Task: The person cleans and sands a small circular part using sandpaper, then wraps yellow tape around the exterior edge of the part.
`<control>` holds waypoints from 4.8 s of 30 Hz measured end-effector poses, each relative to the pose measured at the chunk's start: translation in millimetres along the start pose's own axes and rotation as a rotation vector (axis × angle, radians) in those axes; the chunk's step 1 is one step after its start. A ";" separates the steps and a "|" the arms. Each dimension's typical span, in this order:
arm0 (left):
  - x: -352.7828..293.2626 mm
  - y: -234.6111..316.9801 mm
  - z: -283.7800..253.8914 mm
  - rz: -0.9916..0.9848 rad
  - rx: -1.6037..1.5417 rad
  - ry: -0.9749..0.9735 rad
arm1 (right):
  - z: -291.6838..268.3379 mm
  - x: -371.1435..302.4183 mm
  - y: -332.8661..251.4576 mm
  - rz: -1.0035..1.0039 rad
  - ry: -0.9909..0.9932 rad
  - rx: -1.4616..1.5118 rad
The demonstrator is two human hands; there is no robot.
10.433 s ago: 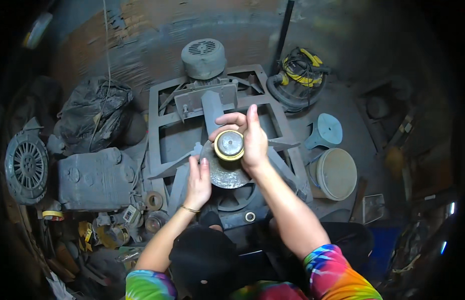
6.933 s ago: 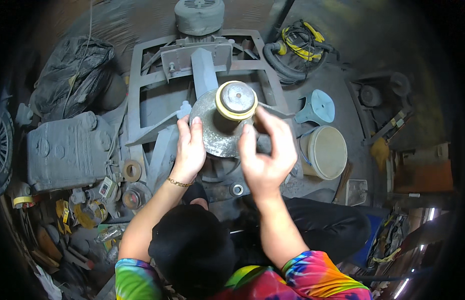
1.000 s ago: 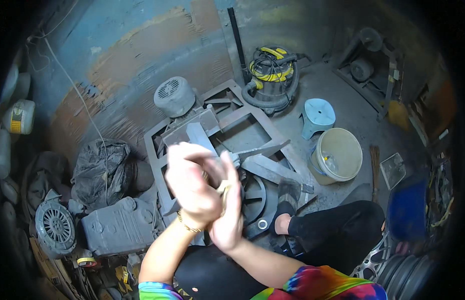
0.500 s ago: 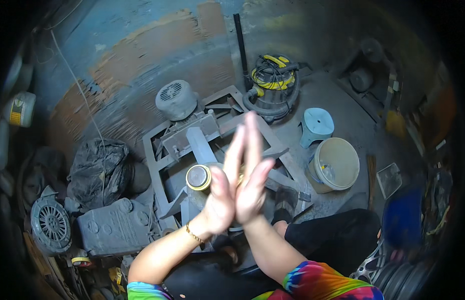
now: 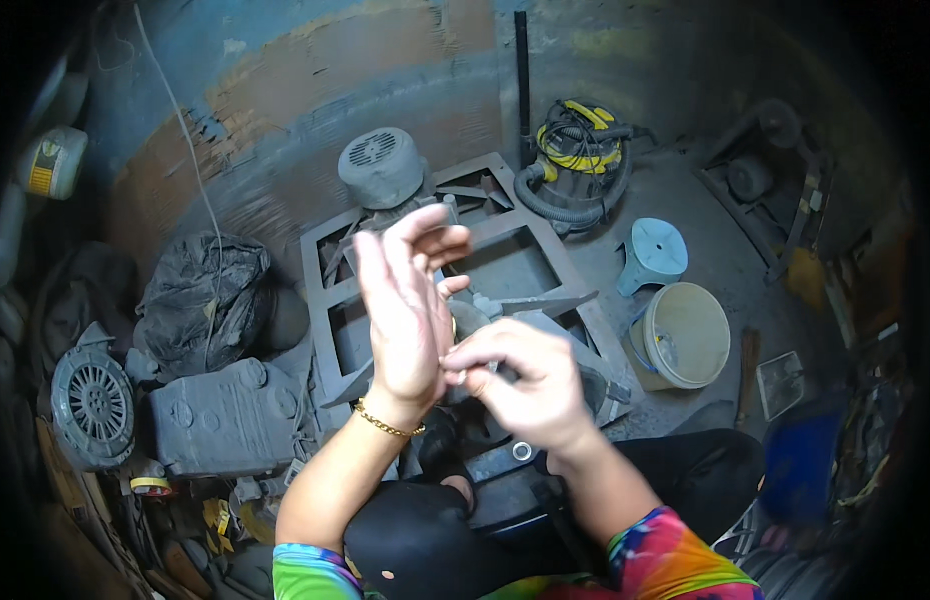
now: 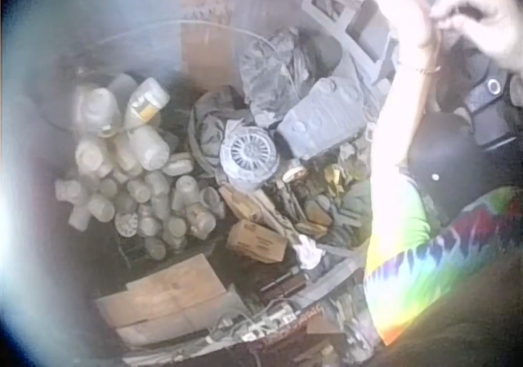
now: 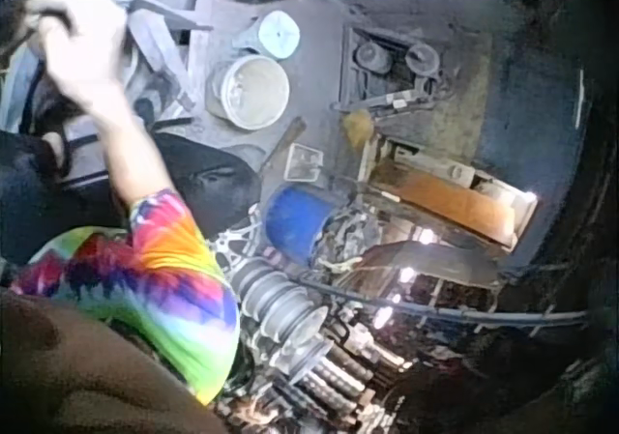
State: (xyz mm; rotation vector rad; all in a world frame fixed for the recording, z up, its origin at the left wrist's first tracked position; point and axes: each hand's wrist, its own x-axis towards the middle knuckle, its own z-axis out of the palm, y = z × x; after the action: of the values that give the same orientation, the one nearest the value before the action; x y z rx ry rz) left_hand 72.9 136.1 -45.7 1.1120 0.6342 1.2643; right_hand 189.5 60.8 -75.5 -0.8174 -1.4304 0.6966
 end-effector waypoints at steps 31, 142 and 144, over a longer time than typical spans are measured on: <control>-13.4 14.7 -82.7 -0.027 1.138 -0.367 | -395.5 -52.5 152.3 1.045 0.270 -1.541; -16.3 -3.4 -97.8 0.206 1.217 -0.368 | 14.3 135.0 123.1 -0.253 -0.442 -0.735; -17.6 0.7 -102.5 0.249 1.283 -0.365 | 26.9 143.7 120.3 -0.297 -0.501 -0.749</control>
State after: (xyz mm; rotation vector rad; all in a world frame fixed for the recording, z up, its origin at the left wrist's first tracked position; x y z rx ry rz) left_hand -21.4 149.8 -87.2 2.4594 1.0756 0.7199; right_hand 175.8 248.6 -94.5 -0.9983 -2.2756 0.1097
